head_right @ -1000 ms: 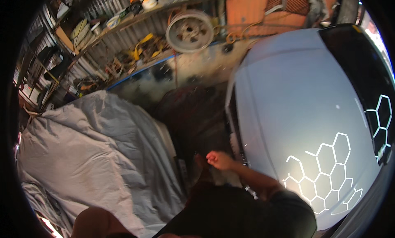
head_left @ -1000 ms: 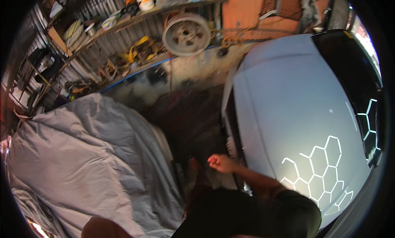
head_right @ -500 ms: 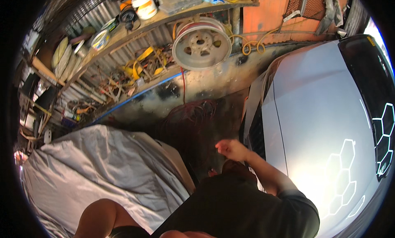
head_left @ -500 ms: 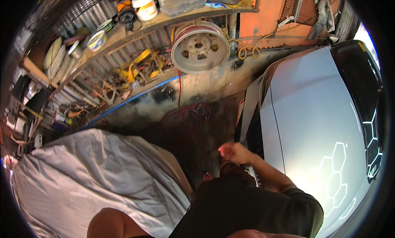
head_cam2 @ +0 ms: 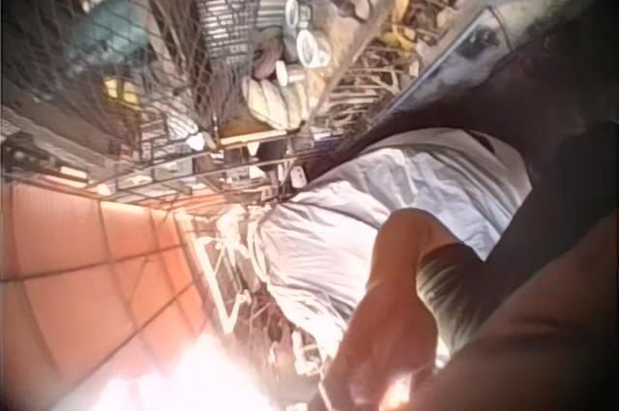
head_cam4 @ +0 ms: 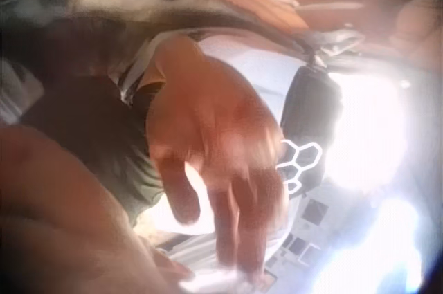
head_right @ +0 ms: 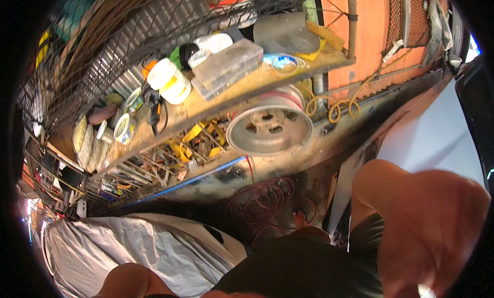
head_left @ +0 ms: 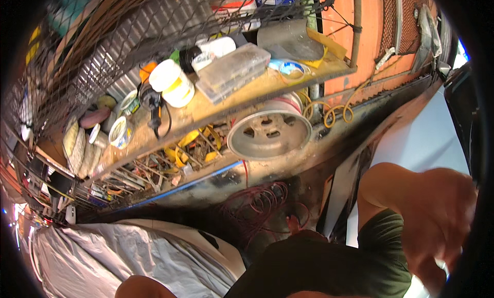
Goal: The person retrieves a sanding pad from a storage shelf and walks to a red car. They then kneel and use the sanding pad to manually sand the rear door panel of the car, focusing on the area around the door handle.
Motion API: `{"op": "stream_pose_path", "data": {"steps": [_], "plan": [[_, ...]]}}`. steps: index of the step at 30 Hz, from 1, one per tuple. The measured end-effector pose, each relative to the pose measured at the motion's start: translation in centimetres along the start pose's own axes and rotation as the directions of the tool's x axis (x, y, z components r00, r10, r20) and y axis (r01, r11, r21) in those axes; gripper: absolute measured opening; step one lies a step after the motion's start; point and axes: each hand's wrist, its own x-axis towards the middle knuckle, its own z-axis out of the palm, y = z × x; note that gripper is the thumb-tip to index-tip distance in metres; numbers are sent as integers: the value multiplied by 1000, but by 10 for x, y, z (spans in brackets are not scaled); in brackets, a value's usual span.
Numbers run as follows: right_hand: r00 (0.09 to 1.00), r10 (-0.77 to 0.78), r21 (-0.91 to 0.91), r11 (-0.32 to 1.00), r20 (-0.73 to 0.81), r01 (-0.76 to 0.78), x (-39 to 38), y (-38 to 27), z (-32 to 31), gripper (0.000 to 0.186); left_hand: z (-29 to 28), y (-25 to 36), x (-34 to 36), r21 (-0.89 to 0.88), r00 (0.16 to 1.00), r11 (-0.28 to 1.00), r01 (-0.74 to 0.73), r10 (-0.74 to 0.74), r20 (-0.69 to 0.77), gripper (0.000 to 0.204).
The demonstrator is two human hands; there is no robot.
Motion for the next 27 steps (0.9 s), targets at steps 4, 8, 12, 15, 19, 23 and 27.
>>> {"op": "stream_pose_path", "data": {"steps": [4, 8, 12, 15, 19, 23, 27], "plan": [[994, 45, 82, 995, 101, -54, -29, 56, 17, 18, 35, -30, 3, 5, 998, 998, 63, -63, 2, 51], [953, 141, 143, 972, 268, -184, -66, 100, 33, 15, 53, -63, -8, 2, 996, 997, 83, -83, 38, 52], [768, 316, 15, 921, 557, -390, -89, 155, 70, 12, 49, -77, -18, 20, 990, 991, 131, -131, 48, 52], [552, 439, -281, 893, 708, -350, -115, 252, 140, 12, 35, -87, -28, 18, 982, 983, 182, -182, 40, 53], [245, 506, -492, 862, 827, -119, -153, 373, 166, 28, 23, -101, -32, -1, 906, 935, 355, -344, 246, 46], [499, 308, -376, 926, 810, 39, -122, 423, 184, 25, 20, -117, -84, 123, 864, 894, 431, -448, 229, 39], [469, 404, -393, 911, 785, -128, -149, 401, 207, 19, 45, -133, -148, 235, 722, 774, 588, -633, 278, 44]]}}
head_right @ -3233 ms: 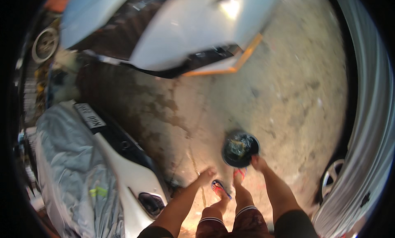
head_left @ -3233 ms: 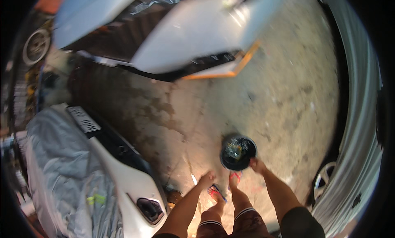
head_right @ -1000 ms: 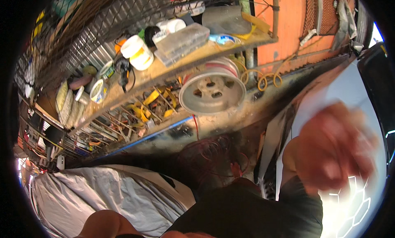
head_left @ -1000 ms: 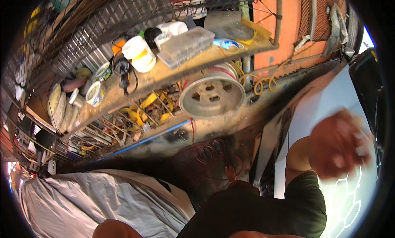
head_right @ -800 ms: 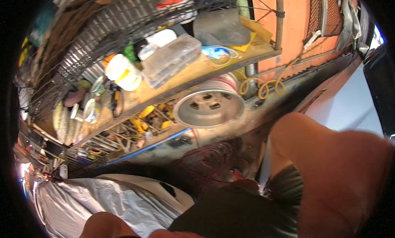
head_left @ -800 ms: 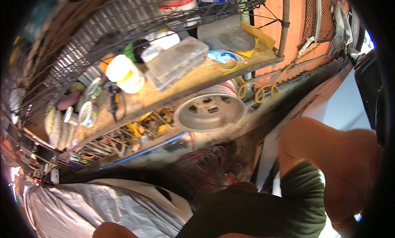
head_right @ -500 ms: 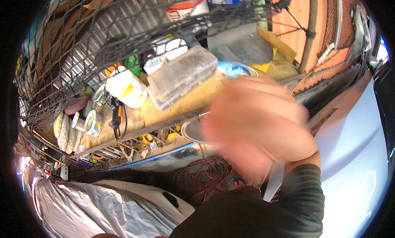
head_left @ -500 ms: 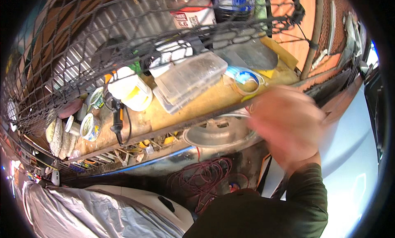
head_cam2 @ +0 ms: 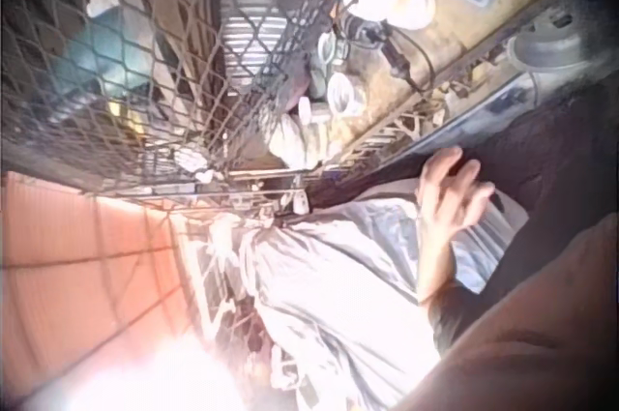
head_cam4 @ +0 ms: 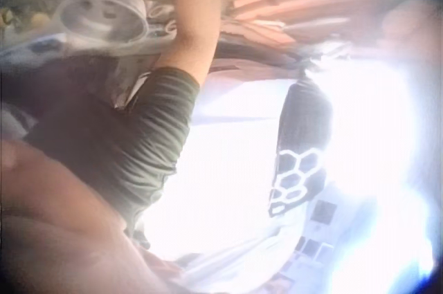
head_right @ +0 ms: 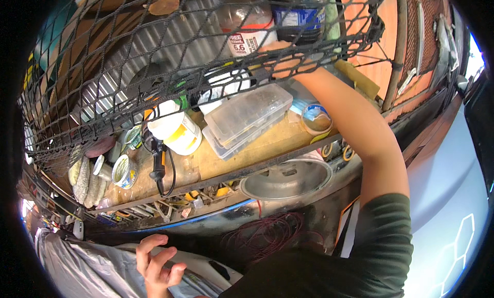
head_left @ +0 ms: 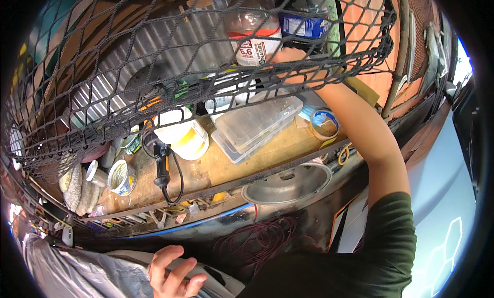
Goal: The person retrieves a sanding pad from a storage shelf and walks to a red car. They then kneel and use the sanding pad to manually sand the rear door panel of the car, focusing on the area around the door handle.
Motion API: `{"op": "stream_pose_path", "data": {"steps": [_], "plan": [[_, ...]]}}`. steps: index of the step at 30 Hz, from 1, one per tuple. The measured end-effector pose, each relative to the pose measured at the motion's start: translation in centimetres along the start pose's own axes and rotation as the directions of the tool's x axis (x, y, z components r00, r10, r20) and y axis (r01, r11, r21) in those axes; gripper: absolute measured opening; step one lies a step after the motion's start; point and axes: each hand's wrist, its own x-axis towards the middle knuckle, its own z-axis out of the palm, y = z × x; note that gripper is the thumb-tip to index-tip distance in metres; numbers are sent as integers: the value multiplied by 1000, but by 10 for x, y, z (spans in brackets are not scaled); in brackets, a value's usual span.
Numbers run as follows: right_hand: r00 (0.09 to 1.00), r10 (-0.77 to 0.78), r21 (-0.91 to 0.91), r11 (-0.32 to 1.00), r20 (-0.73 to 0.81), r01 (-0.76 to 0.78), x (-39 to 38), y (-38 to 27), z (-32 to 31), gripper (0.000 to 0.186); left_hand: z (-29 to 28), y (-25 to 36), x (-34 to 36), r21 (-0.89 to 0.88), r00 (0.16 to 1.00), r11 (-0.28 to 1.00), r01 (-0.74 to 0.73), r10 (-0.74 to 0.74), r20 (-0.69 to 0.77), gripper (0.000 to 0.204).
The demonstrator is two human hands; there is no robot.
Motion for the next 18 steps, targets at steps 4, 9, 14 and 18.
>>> {"op": "stream_pose_path", "data": {"steps": [4, 9, 14, 18], "plan": [[978, 57, -169, 985, 199, -23, -70, 24, -25, 22, 63, -19, 12, -294, 991, 948, 121, -134, -25, 38], [902, 431, -62, 900, -33, -432, -63, 12, -18, 28, 92, 0, 55, -487, 981, 869, 92, -163, -104, 45], [887, 308, 172, 949, -344, -263, -86, -38, -82, 32, 121, 3, 77, -667, 971, 741, 74, -206, -121, 41], [758, 650, 419, 704, -54, -574, -125, -102, -104, 36, 140, 2, 103, -698, 980, 715, 40, -163, -110, 38]]}}
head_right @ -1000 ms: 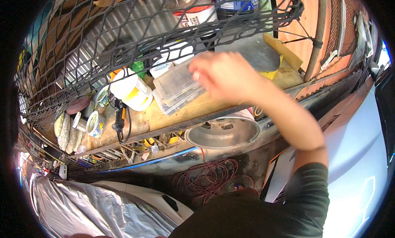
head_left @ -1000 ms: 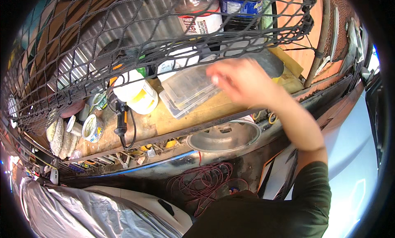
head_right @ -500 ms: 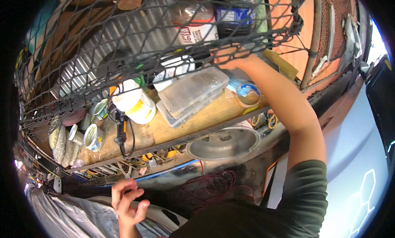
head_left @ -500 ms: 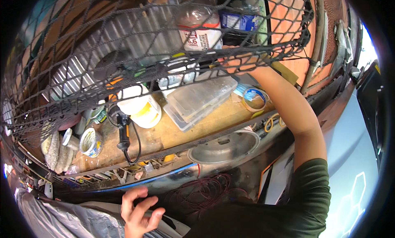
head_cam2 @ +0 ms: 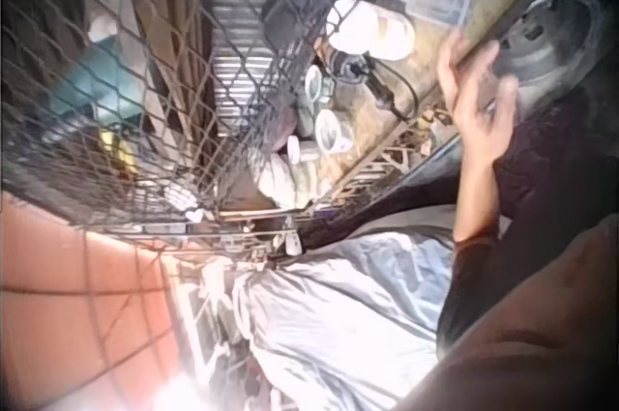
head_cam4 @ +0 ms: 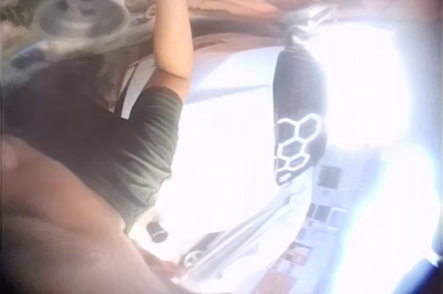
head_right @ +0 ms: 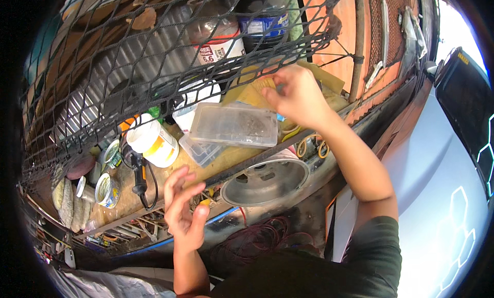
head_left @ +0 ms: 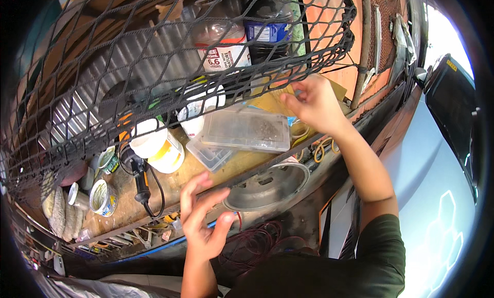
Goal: The person retrieves a sanding pad from a storage shelf and walks to a red car. They then kneel and use the sanding pad to manually sand the rear door panel of the car, focusing on the area around the door handle.
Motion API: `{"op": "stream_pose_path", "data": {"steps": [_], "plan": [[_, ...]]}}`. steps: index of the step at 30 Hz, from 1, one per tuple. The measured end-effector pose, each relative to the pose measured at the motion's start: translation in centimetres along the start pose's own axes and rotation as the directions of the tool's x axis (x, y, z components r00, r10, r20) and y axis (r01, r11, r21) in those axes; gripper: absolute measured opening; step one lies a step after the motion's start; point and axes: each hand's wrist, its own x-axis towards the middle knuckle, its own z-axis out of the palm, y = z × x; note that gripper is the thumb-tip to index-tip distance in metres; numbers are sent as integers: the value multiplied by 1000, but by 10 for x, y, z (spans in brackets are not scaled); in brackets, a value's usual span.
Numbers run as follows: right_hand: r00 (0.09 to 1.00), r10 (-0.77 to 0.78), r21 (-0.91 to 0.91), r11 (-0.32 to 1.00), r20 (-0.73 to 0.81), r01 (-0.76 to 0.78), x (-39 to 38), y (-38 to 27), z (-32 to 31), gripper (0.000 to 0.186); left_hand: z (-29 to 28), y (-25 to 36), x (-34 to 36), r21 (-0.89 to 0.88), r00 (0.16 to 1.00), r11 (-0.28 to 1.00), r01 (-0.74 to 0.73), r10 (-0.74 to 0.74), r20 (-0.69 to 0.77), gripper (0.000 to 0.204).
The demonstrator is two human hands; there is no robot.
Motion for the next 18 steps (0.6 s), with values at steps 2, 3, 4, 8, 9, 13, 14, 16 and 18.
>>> {"op": "stream_pose_path", "data": {"steps": [2, 3, 4, 8, 9, 13, 14, 16, 18], "plan": [[977, -185, 144, 969, -111, 200, -26, -15, -1, 38, 14, -4, 15, -14, 1000, 1000, -10, 10, 28, 41], [975, -195, 190, 959, -107, 212, -31, -19, -3, 39, 23, -4, 22, -17, 999, 1000, -7, 7, 46, 43], [973, -202, 231, 947, -114, 223, -36, -24, -8, 40, 31, -2, 29, -24, 997, 1000, -11, 13, 72, 44], [988, -127, 482, 873, 87, 69, -51, -32, -14, 50, 57, -8, 46, -114, 997, 993, 9, 0, 80, 51], [982, -62, 565, 824, 180, -51, -57, -35, -11, 51, 61, -8, 46, -219, 997, 974, 62, -50, 63, 53], [964, -85, 624, 776, 254, -96, -79, -43, -11, 57, 69, -11, 40, -575, 976, 790, 213, -194, 95, 65], [961, -93, 607, 790, 259, -87, -83, -39, -10, 59, 67, -10, 40, -590, 976, 779, 213, -193, 98, 66], [961, -89, 609, 788, 262, -92, -89, -39, -8, 59, 65, -10, 35, -616, 974, 758, 216, -211, 82, 68], [958, -97, 609, 788, 269, -91, -93, -37, -4, 59, 59, -10, 30, -624, 977, 755, 200, -197, 75, 67]]}}
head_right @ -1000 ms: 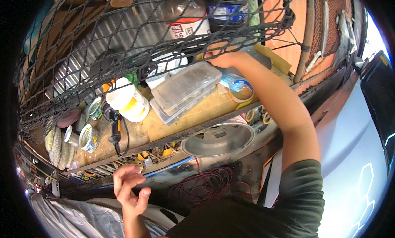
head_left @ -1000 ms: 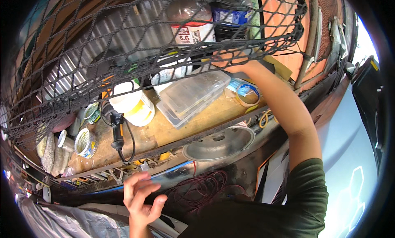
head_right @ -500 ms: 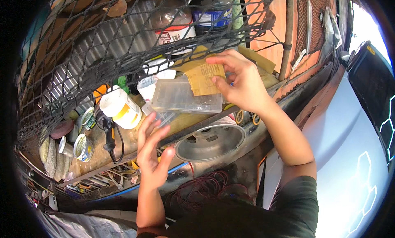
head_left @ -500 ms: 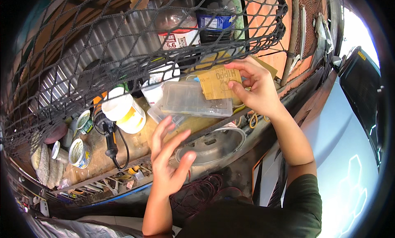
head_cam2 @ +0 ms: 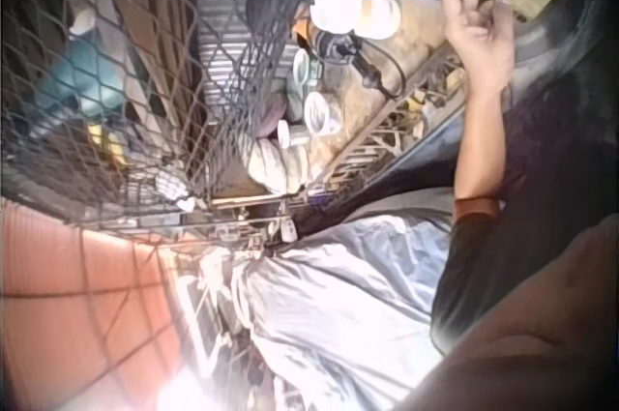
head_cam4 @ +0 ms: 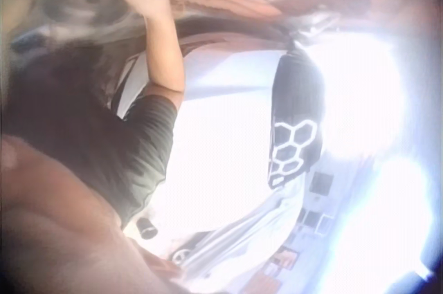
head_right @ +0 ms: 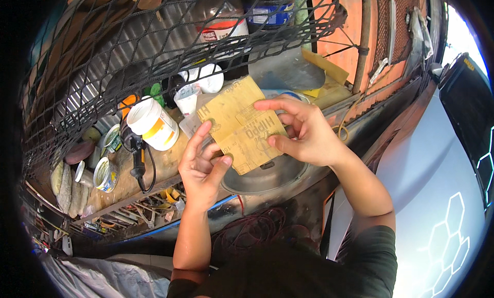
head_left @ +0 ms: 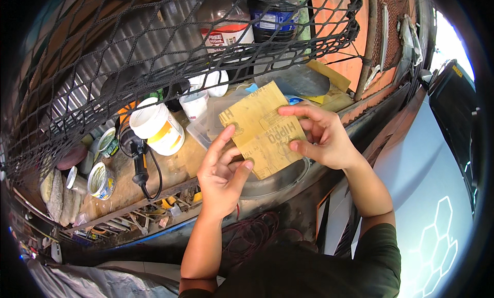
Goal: The person retrieves a sanding pad from a storage shelf and walks to a red car. They then kneel and use the sanding pad to manually sand the rear door panel of the car, focusing on the area around the door handle.
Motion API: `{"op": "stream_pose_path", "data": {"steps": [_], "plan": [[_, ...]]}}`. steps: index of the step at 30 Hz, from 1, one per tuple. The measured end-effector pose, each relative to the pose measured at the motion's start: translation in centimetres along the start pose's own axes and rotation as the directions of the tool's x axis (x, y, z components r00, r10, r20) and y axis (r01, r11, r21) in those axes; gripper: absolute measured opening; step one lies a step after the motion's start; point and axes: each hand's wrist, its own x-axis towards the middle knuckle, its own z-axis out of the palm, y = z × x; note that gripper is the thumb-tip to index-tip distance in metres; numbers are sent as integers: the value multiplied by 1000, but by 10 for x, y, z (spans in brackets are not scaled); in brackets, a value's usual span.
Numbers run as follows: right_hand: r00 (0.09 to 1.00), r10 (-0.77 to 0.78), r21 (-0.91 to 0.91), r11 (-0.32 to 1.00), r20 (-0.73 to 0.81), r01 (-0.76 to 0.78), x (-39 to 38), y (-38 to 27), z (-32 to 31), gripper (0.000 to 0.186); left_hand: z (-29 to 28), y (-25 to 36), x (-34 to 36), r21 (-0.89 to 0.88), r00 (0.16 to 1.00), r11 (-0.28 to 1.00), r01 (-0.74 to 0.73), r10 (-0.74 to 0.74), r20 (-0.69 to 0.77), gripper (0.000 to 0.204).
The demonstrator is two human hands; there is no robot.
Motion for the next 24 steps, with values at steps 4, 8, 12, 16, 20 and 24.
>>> {"op": "stream_pose_path", "data": {"steps": [4, 8, 12, 16, 20, 24], "plan": [[999, 37, 44, 998, 25, -38, -1, 4, 6, 59, -18, -6, -10, 74, 999, 996, -42, 41, 17, 76], [988, -2, -178, 984, 152, 29, -6, 8, 12, 60, -16, -3, -33, -182, 971, 975, 124, -157, -180, 75], [921, -258, -289, 894, 292, 343, -10, 27, 27, 49, -20, 6, -53, -390, 832, 754, 528, -551, 61, 104], [886, -274, -273, 880, 375, 388, -5, 37, 24, 45, -29, -2, -66, -470, 747, 600, 647, -623, 233, 124], [868, -272, -248, 884, 416, 396, 1, 40, 23, 40, -20, 6, -68, -678, 778, 493, 545, -598, 191, 105], [824, -412, -212, 830, 389, 515, 14, 35, 23, 26, -10, 9, -69, -166, 859, 865, 474, -496, -130, 52]]}}
